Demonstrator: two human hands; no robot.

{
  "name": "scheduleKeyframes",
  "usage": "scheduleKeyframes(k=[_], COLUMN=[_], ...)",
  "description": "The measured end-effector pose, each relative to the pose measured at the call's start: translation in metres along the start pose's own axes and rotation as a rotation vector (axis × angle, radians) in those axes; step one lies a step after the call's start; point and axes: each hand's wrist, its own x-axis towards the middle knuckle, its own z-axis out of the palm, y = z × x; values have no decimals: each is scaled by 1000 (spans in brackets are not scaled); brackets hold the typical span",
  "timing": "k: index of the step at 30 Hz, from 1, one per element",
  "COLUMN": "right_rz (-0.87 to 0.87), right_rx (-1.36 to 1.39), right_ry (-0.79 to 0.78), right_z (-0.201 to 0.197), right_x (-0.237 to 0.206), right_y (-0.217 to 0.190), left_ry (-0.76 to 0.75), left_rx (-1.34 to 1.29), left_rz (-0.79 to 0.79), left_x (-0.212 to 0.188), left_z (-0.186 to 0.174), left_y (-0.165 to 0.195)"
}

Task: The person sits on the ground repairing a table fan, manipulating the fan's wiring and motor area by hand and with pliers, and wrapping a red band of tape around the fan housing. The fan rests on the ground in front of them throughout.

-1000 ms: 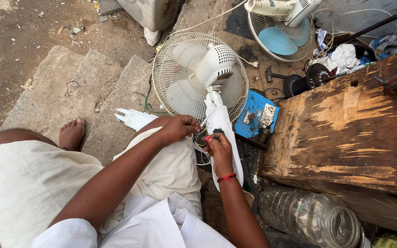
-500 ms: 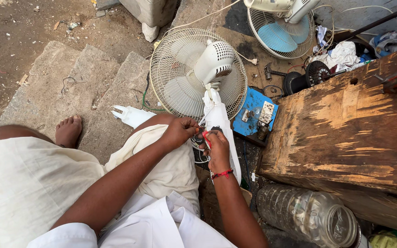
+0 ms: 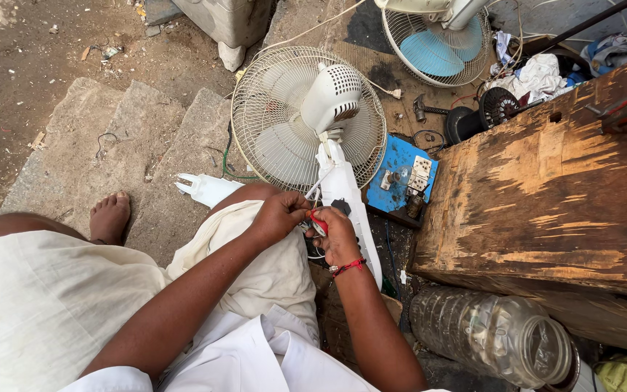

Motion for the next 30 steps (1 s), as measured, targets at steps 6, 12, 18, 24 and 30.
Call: scheduleKeyframes(k=[6,12,18,24,30], right_rz=[33,62,85,120,147], right_rx=[75,110,129,86,83], right_ry=[-23,-53,-93,-138,-154], right_z=[-1,-1,-5,-10,-6], right_x=[3,5,8,15,20], right_y=[1,1,6,13,12], left_ry=[46,59,58,49,69], left_rx=[218,226,317,345,398], left_rz=[28,79,157,185,165], left_x=[-7,-10,-16,-22,-29], left_z=[-2,-3,-5,-9,-12], left_y=[13,21,29,40,55])
